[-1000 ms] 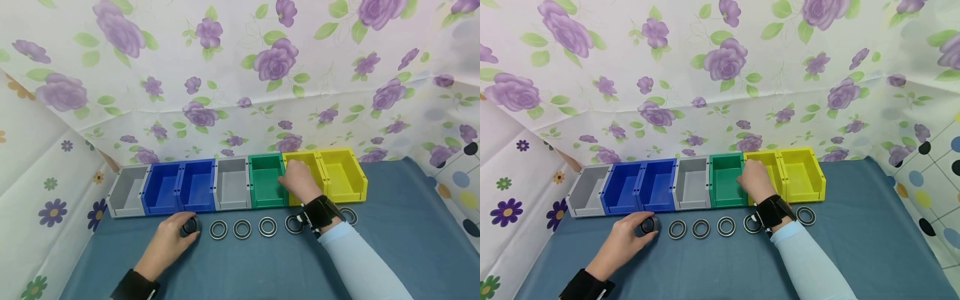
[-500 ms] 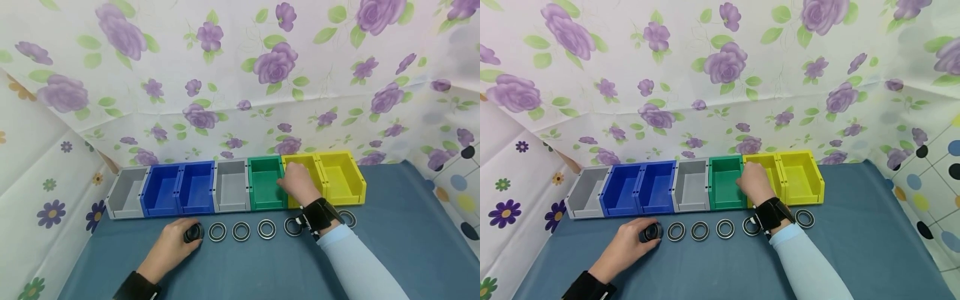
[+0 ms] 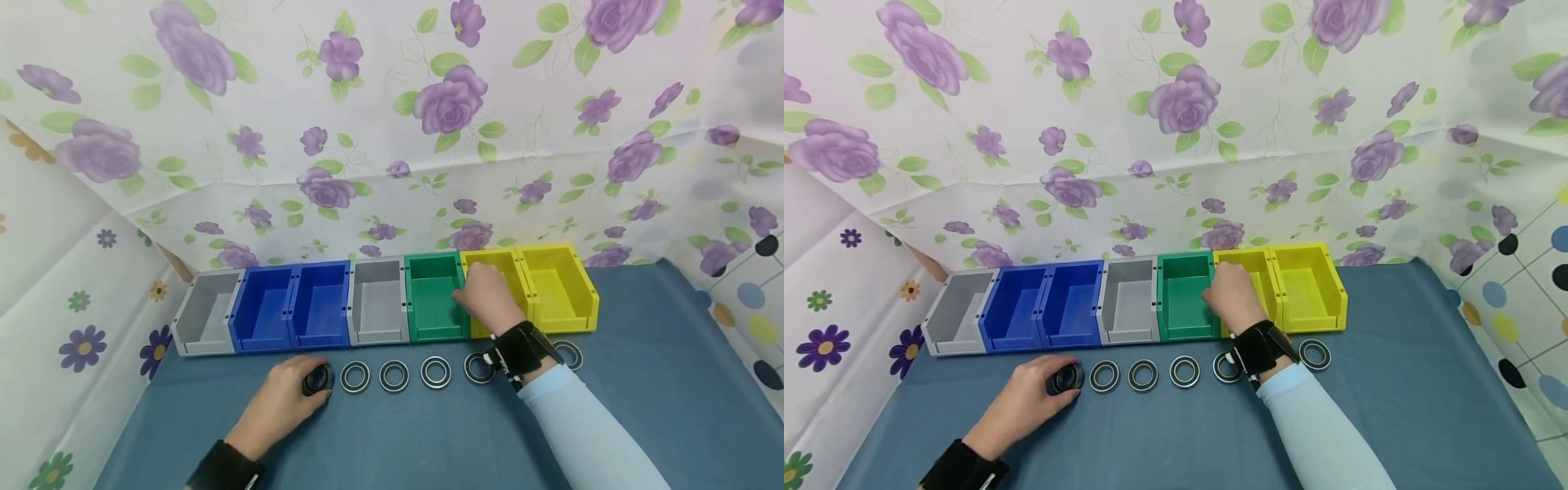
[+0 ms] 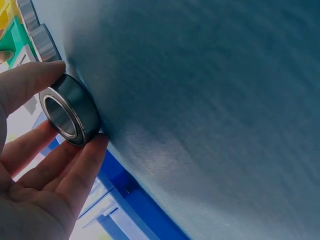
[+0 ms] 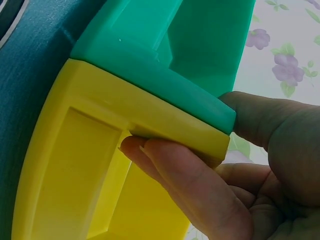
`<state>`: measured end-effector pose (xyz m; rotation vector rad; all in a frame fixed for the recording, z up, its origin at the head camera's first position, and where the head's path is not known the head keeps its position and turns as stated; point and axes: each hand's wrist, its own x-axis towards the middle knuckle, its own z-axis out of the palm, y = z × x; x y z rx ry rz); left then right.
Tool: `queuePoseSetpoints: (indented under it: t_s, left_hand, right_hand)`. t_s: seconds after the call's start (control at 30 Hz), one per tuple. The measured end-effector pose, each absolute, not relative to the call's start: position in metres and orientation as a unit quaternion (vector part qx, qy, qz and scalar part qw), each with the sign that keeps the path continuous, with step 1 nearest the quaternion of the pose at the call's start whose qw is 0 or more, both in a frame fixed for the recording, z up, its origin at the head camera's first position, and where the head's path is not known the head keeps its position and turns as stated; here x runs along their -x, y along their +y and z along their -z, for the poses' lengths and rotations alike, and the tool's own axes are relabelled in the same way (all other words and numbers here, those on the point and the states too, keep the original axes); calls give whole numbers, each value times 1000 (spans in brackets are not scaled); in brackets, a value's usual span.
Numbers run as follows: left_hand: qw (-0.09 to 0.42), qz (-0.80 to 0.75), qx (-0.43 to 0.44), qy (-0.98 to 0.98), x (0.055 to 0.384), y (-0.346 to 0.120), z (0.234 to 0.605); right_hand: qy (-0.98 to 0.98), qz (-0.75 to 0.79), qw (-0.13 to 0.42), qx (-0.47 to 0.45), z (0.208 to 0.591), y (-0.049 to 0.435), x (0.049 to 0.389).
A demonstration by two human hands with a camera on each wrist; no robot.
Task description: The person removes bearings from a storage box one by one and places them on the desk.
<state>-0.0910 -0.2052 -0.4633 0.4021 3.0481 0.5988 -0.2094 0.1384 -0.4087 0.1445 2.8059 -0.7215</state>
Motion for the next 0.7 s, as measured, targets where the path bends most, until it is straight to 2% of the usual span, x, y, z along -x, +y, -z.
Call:
queuePoseSetpoints:
  t_s: [0.3,0.43,0.53,0.7]
  left_hand:
    - [41,-171,-109,978,93,-204,465]
    - [36,-173,-101,979,96,-200,461]
    - [-6,-191,-96,977,98,-191,448]
    - [-128,-249,-79,957,98,-164,413]
  right_hand:
    - [962,246,114,-39,410,135,209]
    - [962,249,109,-38,411,137,211]
    - [962,246,116,-31,410,142,211]
    - [964,237,120,-25,402,162,200]
